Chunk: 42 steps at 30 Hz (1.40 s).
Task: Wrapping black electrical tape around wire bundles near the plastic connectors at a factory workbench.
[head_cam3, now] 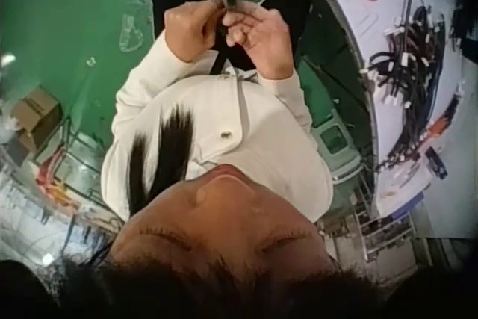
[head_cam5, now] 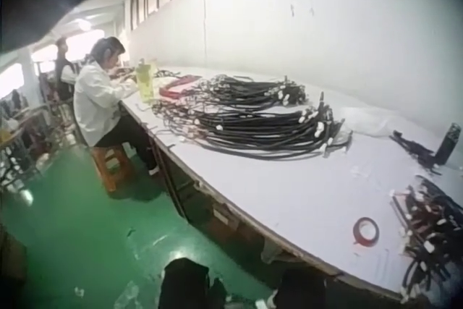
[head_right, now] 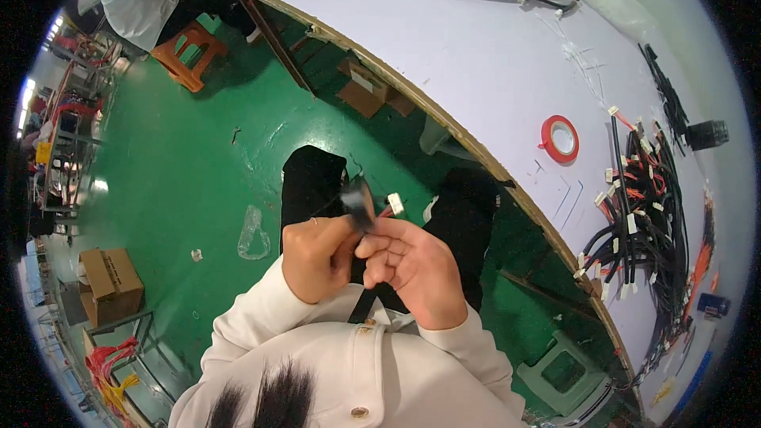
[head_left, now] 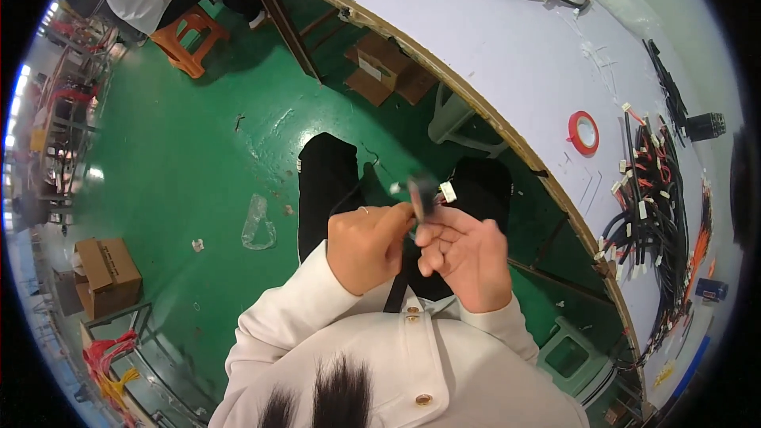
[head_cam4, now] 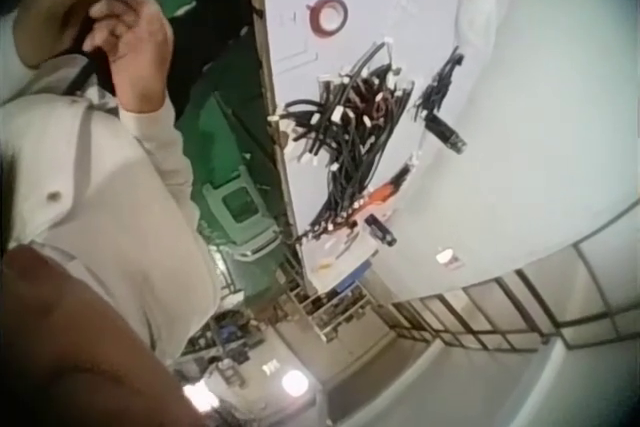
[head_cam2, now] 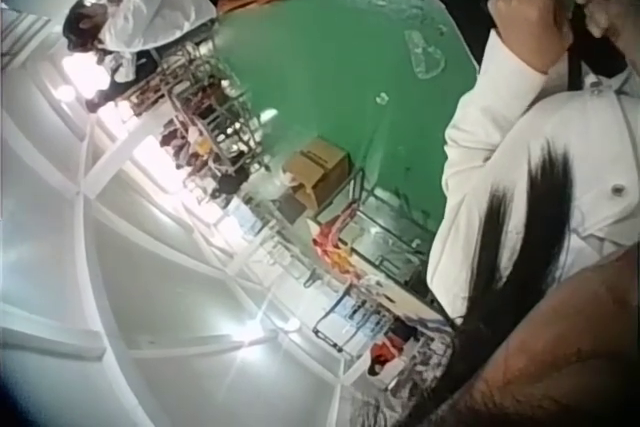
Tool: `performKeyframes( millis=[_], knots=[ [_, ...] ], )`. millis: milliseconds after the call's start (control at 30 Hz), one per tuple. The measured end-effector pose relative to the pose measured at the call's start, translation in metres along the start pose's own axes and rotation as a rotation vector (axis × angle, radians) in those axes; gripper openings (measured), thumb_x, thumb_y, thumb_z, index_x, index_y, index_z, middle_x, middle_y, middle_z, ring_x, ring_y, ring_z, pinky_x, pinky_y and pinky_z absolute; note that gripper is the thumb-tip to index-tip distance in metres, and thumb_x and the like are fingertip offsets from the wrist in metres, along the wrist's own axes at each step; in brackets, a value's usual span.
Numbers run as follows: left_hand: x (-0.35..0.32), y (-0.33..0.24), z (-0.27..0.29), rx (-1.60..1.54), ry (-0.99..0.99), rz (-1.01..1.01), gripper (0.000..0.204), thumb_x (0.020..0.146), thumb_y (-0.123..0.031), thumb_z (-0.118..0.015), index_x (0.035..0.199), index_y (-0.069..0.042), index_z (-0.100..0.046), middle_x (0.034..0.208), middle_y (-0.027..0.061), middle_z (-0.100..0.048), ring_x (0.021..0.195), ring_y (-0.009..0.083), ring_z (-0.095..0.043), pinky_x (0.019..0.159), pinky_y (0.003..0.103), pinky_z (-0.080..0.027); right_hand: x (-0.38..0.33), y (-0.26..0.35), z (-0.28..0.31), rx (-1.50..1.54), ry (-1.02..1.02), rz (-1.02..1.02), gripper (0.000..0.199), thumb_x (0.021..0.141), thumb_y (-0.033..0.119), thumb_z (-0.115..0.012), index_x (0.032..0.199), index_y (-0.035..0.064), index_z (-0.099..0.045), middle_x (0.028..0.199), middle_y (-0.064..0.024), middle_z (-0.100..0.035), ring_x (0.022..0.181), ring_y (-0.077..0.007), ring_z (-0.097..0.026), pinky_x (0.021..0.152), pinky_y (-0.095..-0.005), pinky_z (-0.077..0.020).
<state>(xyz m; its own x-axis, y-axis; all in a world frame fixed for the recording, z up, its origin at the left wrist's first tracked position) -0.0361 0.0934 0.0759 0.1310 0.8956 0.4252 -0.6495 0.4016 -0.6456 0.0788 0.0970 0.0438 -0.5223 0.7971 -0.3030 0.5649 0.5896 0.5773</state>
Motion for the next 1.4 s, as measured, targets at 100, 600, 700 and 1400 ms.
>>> performKeyframes(
  millis=[100,600,700,1400],
  knots=[
    [-0.001,0.013,-0.001,-0.203,0.069,0.178,0.008,0.08,-0.004,-0.061,0.085,0.001,-0.06,0.057,0.009,-0.052,0.047,0.0191,-0.052,0.045,0.029,-0.037,-0.005,0.004,0.007,-0.047,0.296,0.111,0.041,0.09,0.035,-0.05,0.105,-0.0035,-0.053,0.088,-0.0146,-0.06,0.071,-0.0193,-0.053,0.068,-0.0326,-0.0453],
    [-0.023,0.03,-0.031,-1.145,0.457,0.768,0.03,0.093,-0.03,-0.051,0.082,-0.003,-0.057,0.063,-0.0059,-0.041,0.055,0.0039,-0.031,0.051,0.02,-0.023,0.037,0.001,0.016,-0.5,0.227,0.121,0.058,0.07,0.012,-0.072,0.121,-0.0035,-0.049,0.113,-0.0117,-0.053,0.105,-0.0198,-0.051,0.092,-0.0339,-0.0393],
    [-0.023,0.031,-0.03,-1.046,0.366,0.72,0.027,0.093,-0.026,-0.052,0.081,-0.003,-0.057,0.062,-0.0041,-0.044,0.055,0.005,-0.034,0.051,0.021,-0.028,0.033,0.003,0.016,-0.586,0.244,0.186,0.028,0.077,0.008,-0.067,0.103,-0.0012,-0.061,0.09,-0.001,-0.052,0.074,-0.0056,-0.045,0.063,-0.0197,-0.0347],
    [-0.017,0.032,-0.013,-0.353,0.126,0.273,0.011,0.081,-0.008,-0.059,0.087,0.0,-0.063,0.056,0.0045,-0.051,0.048,0.0128,-0.048,0.045,0.028,-0.037,-0.01,0.009,-0.016,-0.366,0.332,-0.07,0.035,0.092,0.017,-0.048,0.115,-0.0092,-0.049,0.109,-0.0165,-0.06,0.085,-0.0164,-0.058,0.083,-0.0297,-0.0459]
  ],
)
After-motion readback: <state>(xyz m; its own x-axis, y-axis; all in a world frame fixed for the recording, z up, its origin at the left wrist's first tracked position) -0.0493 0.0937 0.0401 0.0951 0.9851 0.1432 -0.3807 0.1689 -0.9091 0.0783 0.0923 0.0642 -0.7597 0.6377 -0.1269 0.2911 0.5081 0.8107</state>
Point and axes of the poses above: each hand's wrist, its own x-axis towards the middle knuckle, its own z-axis out of the back of the hand, y = z × x, the point moved 8 cm from there along x, towards the middle knuckle
